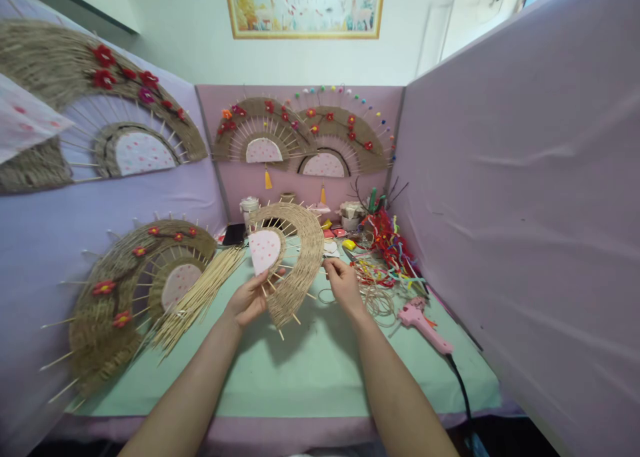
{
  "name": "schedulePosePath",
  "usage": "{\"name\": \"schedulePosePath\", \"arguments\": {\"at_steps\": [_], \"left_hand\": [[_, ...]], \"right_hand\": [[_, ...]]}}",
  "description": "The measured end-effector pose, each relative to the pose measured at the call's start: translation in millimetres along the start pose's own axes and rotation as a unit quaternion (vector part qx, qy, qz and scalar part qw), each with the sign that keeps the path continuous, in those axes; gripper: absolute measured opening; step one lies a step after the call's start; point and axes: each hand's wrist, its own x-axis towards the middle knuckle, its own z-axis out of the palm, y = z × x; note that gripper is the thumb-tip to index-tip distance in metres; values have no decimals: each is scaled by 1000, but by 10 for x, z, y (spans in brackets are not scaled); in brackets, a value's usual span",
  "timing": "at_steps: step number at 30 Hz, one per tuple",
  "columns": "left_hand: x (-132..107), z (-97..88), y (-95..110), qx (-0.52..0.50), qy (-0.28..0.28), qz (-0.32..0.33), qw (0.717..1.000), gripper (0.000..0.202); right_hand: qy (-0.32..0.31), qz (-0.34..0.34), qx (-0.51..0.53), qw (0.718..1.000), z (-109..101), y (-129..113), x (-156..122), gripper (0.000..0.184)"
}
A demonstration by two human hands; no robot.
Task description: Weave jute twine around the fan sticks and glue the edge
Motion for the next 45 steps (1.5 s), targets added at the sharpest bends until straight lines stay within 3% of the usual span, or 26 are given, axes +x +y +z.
{"name": "schedulePosePath", "arguments": {"at_steps": [11,19,26,31,45], "left_hand": [[39,-39,91,13,-34,2,999,19],[117,-99,288,38,-33,0,999,17],[123,-184,252,13,-6,14,1000,20],[101,-166,248,11,-18,-3,1000,21],[148,-207,205,-1,0,10,1000,21]], "right_hand": [[8,-1,-34,999,-20,-83,-5,34],[80,-37,-46,995,-6,-226,-68,32],[71,-40,-70,994,19,-225,-81,33],[51,-30,-79,995,18,-215,-84,34],[145,-76,-99,981,-2,-208,-117,31]]}}
